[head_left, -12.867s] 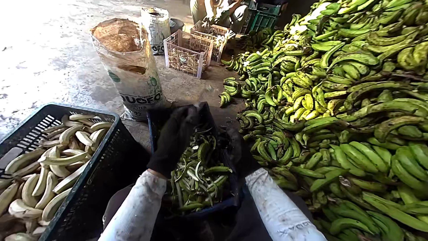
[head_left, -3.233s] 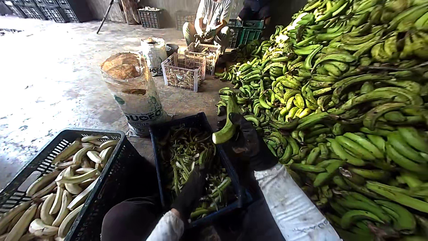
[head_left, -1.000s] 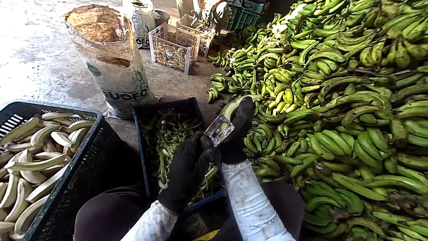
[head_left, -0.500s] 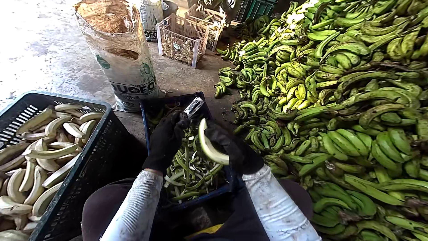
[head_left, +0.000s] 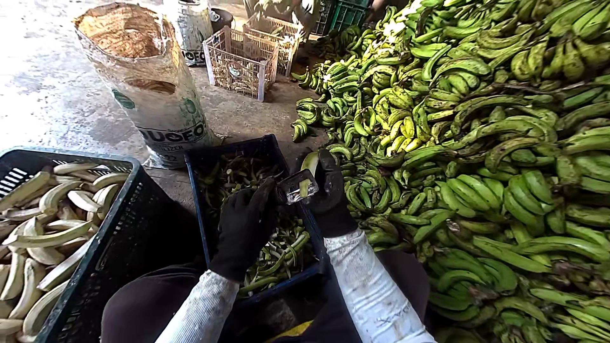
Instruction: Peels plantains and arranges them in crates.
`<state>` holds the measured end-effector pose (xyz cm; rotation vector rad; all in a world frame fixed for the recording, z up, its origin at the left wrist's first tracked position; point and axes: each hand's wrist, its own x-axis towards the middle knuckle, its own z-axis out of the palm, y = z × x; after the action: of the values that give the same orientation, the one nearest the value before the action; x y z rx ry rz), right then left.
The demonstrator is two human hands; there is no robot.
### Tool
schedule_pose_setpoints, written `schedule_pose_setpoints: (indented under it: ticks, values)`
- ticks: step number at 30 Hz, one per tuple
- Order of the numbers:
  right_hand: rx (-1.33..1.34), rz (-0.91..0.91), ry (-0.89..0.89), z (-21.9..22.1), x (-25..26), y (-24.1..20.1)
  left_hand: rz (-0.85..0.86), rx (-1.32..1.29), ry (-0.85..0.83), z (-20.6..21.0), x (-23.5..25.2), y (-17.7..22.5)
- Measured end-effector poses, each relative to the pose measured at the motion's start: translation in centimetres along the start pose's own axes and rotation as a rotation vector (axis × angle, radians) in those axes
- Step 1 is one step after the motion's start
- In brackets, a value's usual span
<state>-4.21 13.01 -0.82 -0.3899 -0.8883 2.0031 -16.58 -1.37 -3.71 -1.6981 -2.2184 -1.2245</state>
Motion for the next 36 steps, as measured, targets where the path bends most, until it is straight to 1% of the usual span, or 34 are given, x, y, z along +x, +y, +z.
schedule_pose_setpoints:
  ticks: [2,3,5,6,7,8,9,11,12,13,14,15,17,18,19,21,23,24,26,27,28,29,31,32,34,35,36]
  values:
    - [-0.324,0.012,-0.089,-0.5,-1.0,-0.2,-0.040,-0.019,-0.037,-0.1,0.4,-0.4]
    - [-0.369,0.066,-0.092,-0.5,-1.1,-0.2,-0.051,-0.012,-0.042,-0.2,0.5,-0.6]
    - [-0.441,0.169,-0.001,-0.5,-0.9,-0.1,-0.054,0.026,-0.036,-0.1,0.6,-0.6]
    - [-0.522,0.180,0.025,-0.7,-0.9,0.0,-0.061,0.037,-0.046,0.0,0.5,-0.6]
    - [-0.634,0.166,0.003,-0.9,-1.0,0.0,-0.080,0.036,-0.065,0.1,0.5,-0.6]
    - [-0.765,0.134,-0.071,-1.3,-1.2,0.0,-0.114,0.019,-0.087,0.0,0.6,-0.7]
    - [-0.878,0.099,-0.184,-1.7,-1.3,-0.1,-0.169,-0.012,-0.123,-0.3,0.9,-0.8]
    - [-0.939,0.137,-0.328,-1.2,-1.6,0.0,-0.335,-0.103,-0.245,-1.2,1.7,-1.1]
    - [-0.949,0.166,-0.371,-0.8,-1.8,0.1,-0.407,-0.138,-0.292,-1.6,2.1,-1.5]
    - [-0.951,0.188,-0.380,-0.7,-2.0,0.2,-0.472,-0.163,-0.323,-1.9,2.3,-1.8]
    - [-0.926,0.201,-0.351,-0.7,-2.0,0.4,-0.515,-0.186,-0.333,-2.2,2.4,-1.9]
    - [-0.857,0.217,-0.288,-0.9,-1.9,0.6,-0.520,-0.205,-0.334,-2.3,2.3,-1.9]
    - [-0.634,0.255,-0.100,-1.6,-1.5,1.0,-0.415,-0.195,-0.326,-2.0,1.7,-2.1]
    - [-0.506,0.264,-0.017,-2.0,-1.2,1.0,-0.319,-0.167,-0.315,-1.7,1.2,-2.2]
    - [-0.395,0.256,0.027,-2.5,-0.9,1.0,-0.202,-0.128,-0.297,-1.2,0.8,-2.2]
    - [-0.229,0.236,0.032,-3.7,-0.5,0.7,0.012,-0.058,-0.264,-0.5,0.0,-1.8]
    - [-0.057,0.315,0.070,-4.2,-0.1,0.5,0.183,0.029,-0.190,0.3,-0.7,-1.2]
    - [0.013,0.365,0.075,-4.5,-0.1,0.4,0.227,0.072,-0.168,0.7,-0.9,-0.9]
    - [0.091,0.440,0.097,-4.8,-0.2,0.5,0.244,0.101,-0.156,1.1,-1.2,-0.4]
    - [0.080,0.460,0.102,-4.6,-0.3,0.6,0.221,0.095,-0.167,1.3,-1.2,-0.3]
    - [0.010,0.447,0.099,-4.4,-0.5,0.9,0.172,0.080,-0.196,1.4,-1.1,-0.2]
    - [-0.103,0.395,0.080,-4.2,-0.8,1.2,0.093,0.053,-0.238,1.5,-1.0,-0.1]
    - [-0.313,0.285,-0.020,-3.8,-1.6,1.6,-0.126,-0.065,-0.324,1.4,-0.3,-0.1]
    - [-0.372,0.281,-0.085,-3.8,-1.8,1.7,-0.286,-0.166,-0.383,1.1,0.2,-0.3]
    - [-0.364,0.369,-0.145,-3.3,-2.0,1.7,-0.586,-0.362,-0.421,0.9,0.9,-1.0]
    - [-0.317,0.407,-0.161,-3.1,-2.0,1.7,-0.686,-0.422,-0.429,0.8,0.9,-1.6]
    - [-0.256,0.434,-0.177,-3.1,-2.0,1.7,-0.749,-0.450,-0.431,0.9,0.8,-2.2]
